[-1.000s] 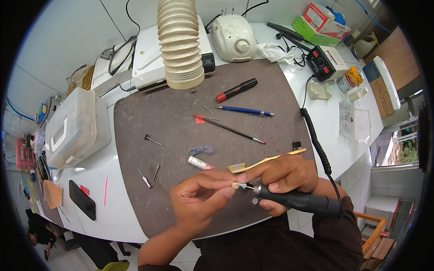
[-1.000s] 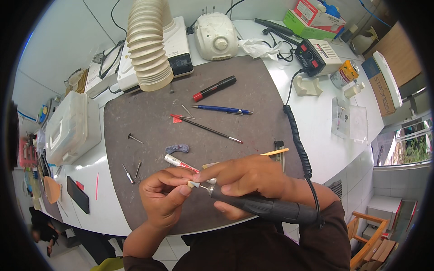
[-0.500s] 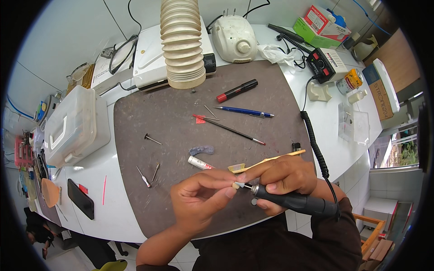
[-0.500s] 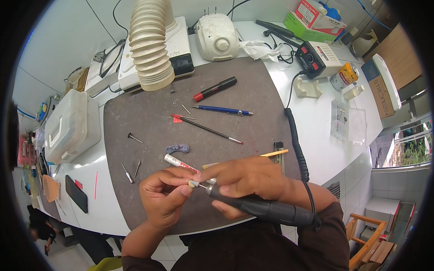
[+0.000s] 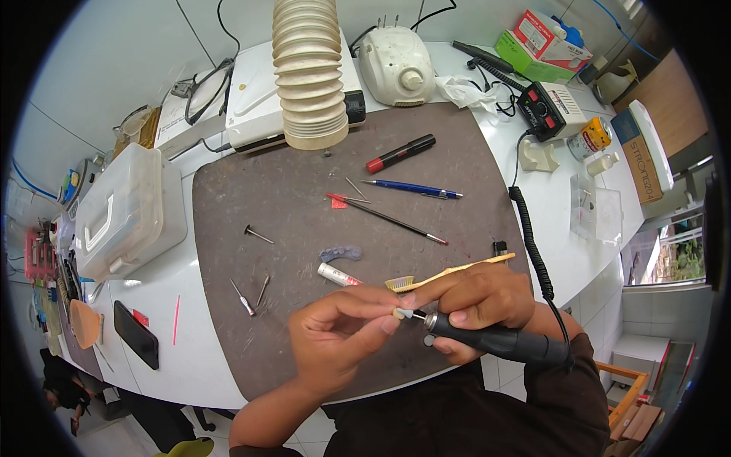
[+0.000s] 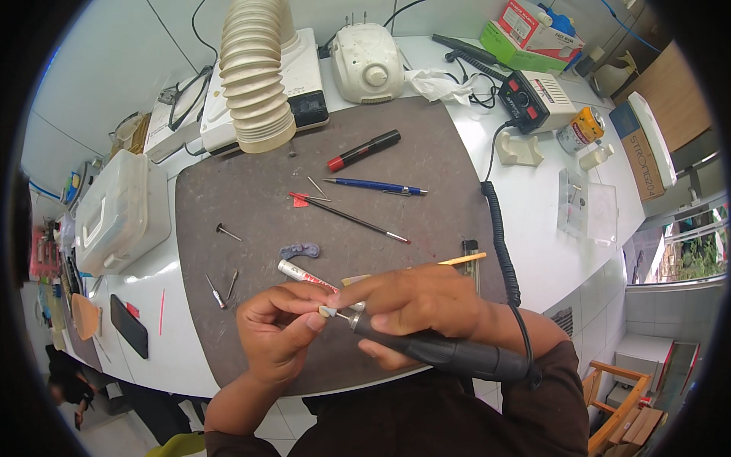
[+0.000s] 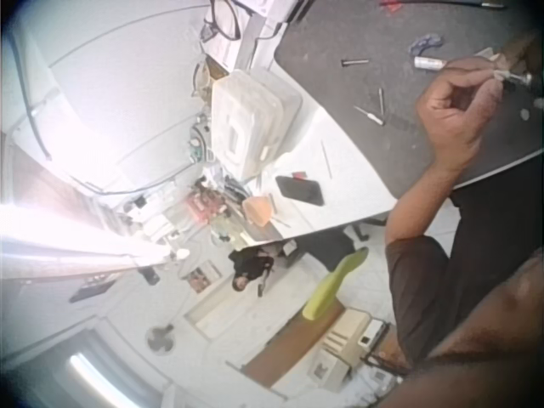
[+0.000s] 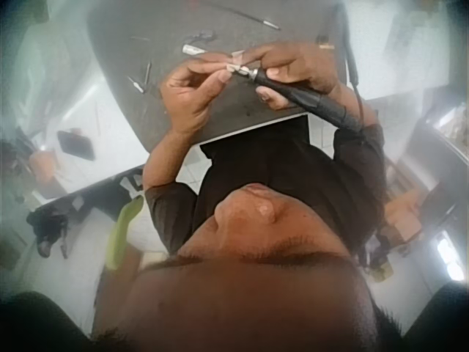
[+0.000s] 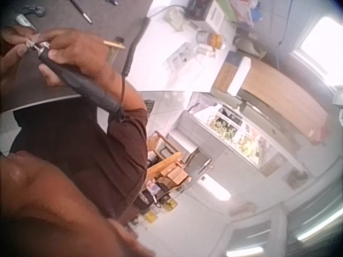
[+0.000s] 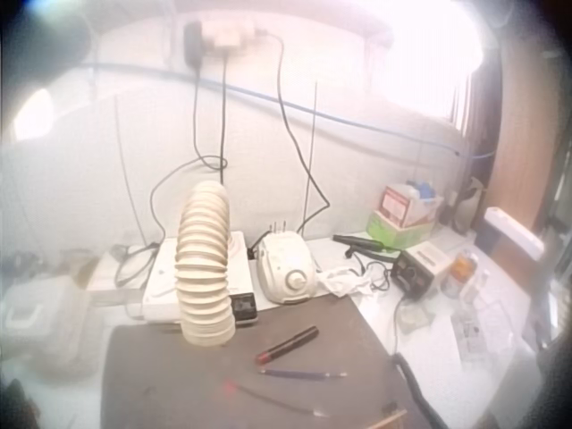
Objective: The person cleans a small purple denture with a toothbrush, then uses a rotary tool to grind and shape a small white component attached to it. They repeatedly switch between grinding and brushing to refine the fit and surface of the denture.
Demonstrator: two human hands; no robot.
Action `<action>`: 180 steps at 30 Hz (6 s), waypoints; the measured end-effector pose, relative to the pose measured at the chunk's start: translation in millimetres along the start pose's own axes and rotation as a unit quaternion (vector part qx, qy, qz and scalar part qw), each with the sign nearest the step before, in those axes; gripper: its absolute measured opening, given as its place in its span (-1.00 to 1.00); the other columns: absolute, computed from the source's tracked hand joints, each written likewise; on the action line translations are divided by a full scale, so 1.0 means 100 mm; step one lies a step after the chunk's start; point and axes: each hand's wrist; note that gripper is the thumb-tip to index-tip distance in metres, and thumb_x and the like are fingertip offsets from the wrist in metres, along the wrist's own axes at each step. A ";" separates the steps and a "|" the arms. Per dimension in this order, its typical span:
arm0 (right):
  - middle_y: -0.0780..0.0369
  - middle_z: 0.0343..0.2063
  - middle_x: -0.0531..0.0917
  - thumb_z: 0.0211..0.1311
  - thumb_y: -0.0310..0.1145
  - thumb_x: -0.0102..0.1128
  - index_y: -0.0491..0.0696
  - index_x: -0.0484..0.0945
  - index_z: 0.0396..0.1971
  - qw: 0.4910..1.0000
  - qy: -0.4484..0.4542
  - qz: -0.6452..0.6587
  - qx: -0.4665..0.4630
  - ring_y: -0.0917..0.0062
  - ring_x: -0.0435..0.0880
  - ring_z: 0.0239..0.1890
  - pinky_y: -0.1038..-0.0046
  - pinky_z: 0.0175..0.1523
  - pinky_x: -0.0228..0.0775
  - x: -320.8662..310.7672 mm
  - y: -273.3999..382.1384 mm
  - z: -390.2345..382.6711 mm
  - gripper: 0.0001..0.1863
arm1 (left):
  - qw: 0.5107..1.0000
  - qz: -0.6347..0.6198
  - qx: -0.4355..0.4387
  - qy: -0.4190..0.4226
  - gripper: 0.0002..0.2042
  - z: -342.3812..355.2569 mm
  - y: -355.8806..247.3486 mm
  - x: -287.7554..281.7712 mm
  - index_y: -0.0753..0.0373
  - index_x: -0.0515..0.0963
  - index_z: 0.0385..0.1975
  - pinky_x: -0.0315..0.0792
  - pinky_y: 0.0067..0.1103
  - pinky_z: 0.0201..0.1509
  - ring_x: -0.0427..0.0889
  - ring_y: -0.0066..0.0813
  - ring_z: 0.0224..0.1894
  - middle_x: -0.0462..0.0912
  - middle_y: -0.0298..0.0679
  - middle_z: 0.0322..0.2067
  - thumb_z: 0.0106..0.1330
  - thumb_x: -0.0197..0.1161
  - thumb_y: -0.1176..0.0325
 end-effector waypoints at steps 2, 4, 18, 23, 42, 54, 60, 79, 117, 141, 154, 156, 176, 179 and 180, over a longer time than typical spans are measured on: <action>0.24 -0.40 0.53 -0.02 -0.61 0.47 -0.01 0.35 -0.11 1.000 -0.004 -0.002 -0.001 0.12 0.78 -0.11 0.19 -0.13 0.75 0.01 0.00 0.00 -0.47 | 1.000 -0.002 0.002 0.001 -0.90 0.00 0.01 0.00 0.41 0.62 -0.27 0.49 -0.39 0.16 0.68 -0.36 -0.04 0.71 -0.01 -0.14 0.27 0.30 0.69; 0.23 -0.39 0.53 -0.02 -0.61 0.47 0.00 0.35 -0.11 1.000 -0.004 -0.002 0.000 0.12 0.78 -0.10 0.19 -0.14 0.75 0.01 0.00 0.00 -0.48 | 1.000 -0.003 0.007 0.002 -0.90 0.00 0.02 -0.01 0.41 0.62 -0.27 0.49 -0.39 0.15 0.68 -0.36 -0.04 0.71 -0.01 -0.14 0.27 0.30 0.69; 0.23 -0.39 0.55 -0.02 -0.59 0.48 -0.01 0.35 -0.15 1.000 0.002 -0.013 -0.003 0.13 0.78 -0.11 0.22 -0.13 0.75 0.00 0.03 0.02 -0.50 | 1.000 -0.011 0.013 0.007 -0.88 0.00 0.03 -0.01 0.39 0.63 -0.25 0.51 -0.35 0.15 0.68 -0.32 -0.03 0.71 -0.01 -0.14 0.26 0.30 0.70; 0.19 -0.40 0.64 -0.04 -0.57 0.52 -0.03 0.40 -0.19 0.999 -0.021 -0.022 -0.022 0.14 0.79 -0.14 0.30 -0.22 0.72 0.02 0.01 0.00 -0.53 | 1.000 -0.016 0.002 0.005 -0.88 0.00 0.02 -0.01 0.39 0.63 -0.25 0.50 -0.32 0.17 0.68 -0.30 -0.02 0.72 -0.01 -0.14 0.26 0.30 0.70; 0.14 -0.35 0.67 -0.01 -0.51 0.53 -0.01 0.39 -0.14 1.000 -0.027 0.005 -0.007 0.17 0.79 -0.12 0.35 -0.30 0.67 0.03 0.00 -0.05 -0.51 | 0.999 -0.035 0.005 0.009 -0.87 -0.01 0.03 -0.01 0.40 0.61 -0.25 0.53 -0.39 0.12 0.68 -0.35 -0.04 0.71 0.01 -0.13 0.25 0.29 0.72; 0.17 -0.38 0.64 -0.03 -0.57 0.53 -0.04 0.40 -0.16 1.000 -0.017 -0.009 -0.024 0.10 0.78 -0.11 0.29 -0.24 0.70 0.02 0.01 -0.01 -0.51 | 0.999 -0.037 0.003 0.004 -0.87 -0.01 0.03 -0.01 0.40 0.62 -0.26 0.53 -0.39 0.11 0.69 -0.36 -0.06 0.71 0.01 -0.14 0.25 0.30 0.71; 0.15 -0.37 0.66 -0.04 -0.57 0.53 -0.05 0.41 -0.18 0.999 -0.024 -0.005 -0.028 0.10 0.79 -0.12 0.32 -0.27 0.70 0.02 0.00 -0.02 -0.52 | 1.000 -0.026 0.012 0.006 -0.87 0.00 0.03 -0.01 0.40 0.63 -0.25 0.54 -0.40 0.10 0.69 -0.35 -0.06 0.71 0.01 -0.15 0.25 0.30 0.71; 0.22 -0.42 0.55 0.00 -0.58 0.48 -0.03 0.34 -0.17 0.999 0.003 -0.034 -0.020 0.14 0.79 -0.14 0.24 -0.18 0.75 0.00 0.05 0.02 -0.52 | 0.999 -0.032 0.003 0.010 -0.87 -0.01 0.03 -0.02 0.40 0.63 -0.25 0.53 -0.39 0.11 0.68 -0.34 -0.05 0.71 0.01 -0.13 0.25 0.29 0.72; 0.15 -0.43 0.51 0.05 -0.58 0.42 -0.07 0.29 -0.12 0.999 0.005 0.033 -0.007 -0.07 0.74 -0.10 0.11 -0.12 0.73 -0.02 0.06 -0.02 -0.51 | 0.990 0.129 0.058 0.025 -0.87 0.06 -0.04 -0.04 0.41 0.66 -0.31 0.52 -0.44 -0.02 0.70 -0.33 -0.19 0.72 -0.08 -0.28 0.15 0.43 0.63; 0.17 -0.44 0.57 0.02 -0.57 0.46 -0.03 0.31 -0.15 1.000 0.011 -0.009 0.000 0.00 0.76 -0.10 0.20 -0.15 0.75 -0.01 0.08 0.03 -0.51 | 0.916 0.353 0.186 0.025 -0.79 0.12 -0.12 0.00 0.33 0.66 -0.31 0.55 -0.44 -0.14 0.71 -0.23 -0.27 0.73 -0.17 -0.35 0.04 0.50 0.60; 0.19 -0.45 0.54 0.02 -0.59 0.45 -0.01 0.29 -0.12 1.000 0.018 0.002 0.013 -0.01 0.75 -0.07 0.18 -0.13 0.73 0.01 0.06 0.02 -0.48 | 0.919 0.341 0.196 -0.007 -0.81 0.08 -0.06 0.01 0.33 0.61 -0.40 0.57 -0.47 -0.20 0.71 -0.26 -0.31 0.71 -0.17 -0.41 0.02 0.46 0.70; 0.19 -0.44 0.54 0.02 -0.59 0.45 -0.01 0.29 -0.12 1.000 0.017 0.008 0.016 -0.01 0.75 -0.07 0.18 -0.14 0.74 0.01 0.04 0.01 -0.48 | 0.919 0.340 0.199 -0.009 -0.81 0.09 -0.06 0.02 0.33 0.61 -0.40 0.57 -0.47 -0.20 0.71 -0.26 -0.31 0.71 -0.17 -0.41 0.03 0.45 0.70; 0.21 -0.44 0.54 0.01 -0.58 0.46 0.00 0.30 -0.10 1.000 0.013 -0.015 0.015 0.03 0.76 -0.08 0.24 -0.18 0.74 0.00 0.07 0.02 -0.47 | 0.930 0.323 0.174 -0.007 -0.85 0.09 -0.06 0.02 0.34 0.62 -0.40 0.58 -0.46 -0.15 0.72 -0.26 -0.29 0.71 -0.16 -0.40 0.08 0.45 0.65; 0.21 -0.44 0.55 0.01 -0.58 0.46 0.00 0.31 -0.11 1.000 0.012 -0.012 0.016 0.03 0.76 -0.08 0.25 -0.19 0.74 0.01 0.05 0.02 -0.47 | 0.929 0.325 0.178 -0.007 -0.85 0.08 -0.06 0.01 0.34 0.62 -0.40 0.58 -0.46 -0.15 0.72 -0.26 -0.29 0.71 -0.16 -0.41 0.08 0.45 0.65; 0.21 -0.44 0.55 0.01 -0.58 0.46 -0.01 0.31 -0.11 1.000 0.011 -0.010 0.018 0.03 0.76 -0.09 0.25 -0.20 0.75 0.01 0.04 0.01 -0.47 | 0.929 0.326 0.176 -0.008 -0.85 0.08 -0.06 0.01 0.34 0.63 -0.40 0.58 -0.46 -0.15 0.72 -0.26 -0.29 0.71 -0.16 -0.41 0.08 0.45 0.64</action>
Point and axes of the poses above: each hand's wrist, its own z-axis towards the middle knuckle, its own x-axis out of the palm, y = z × x
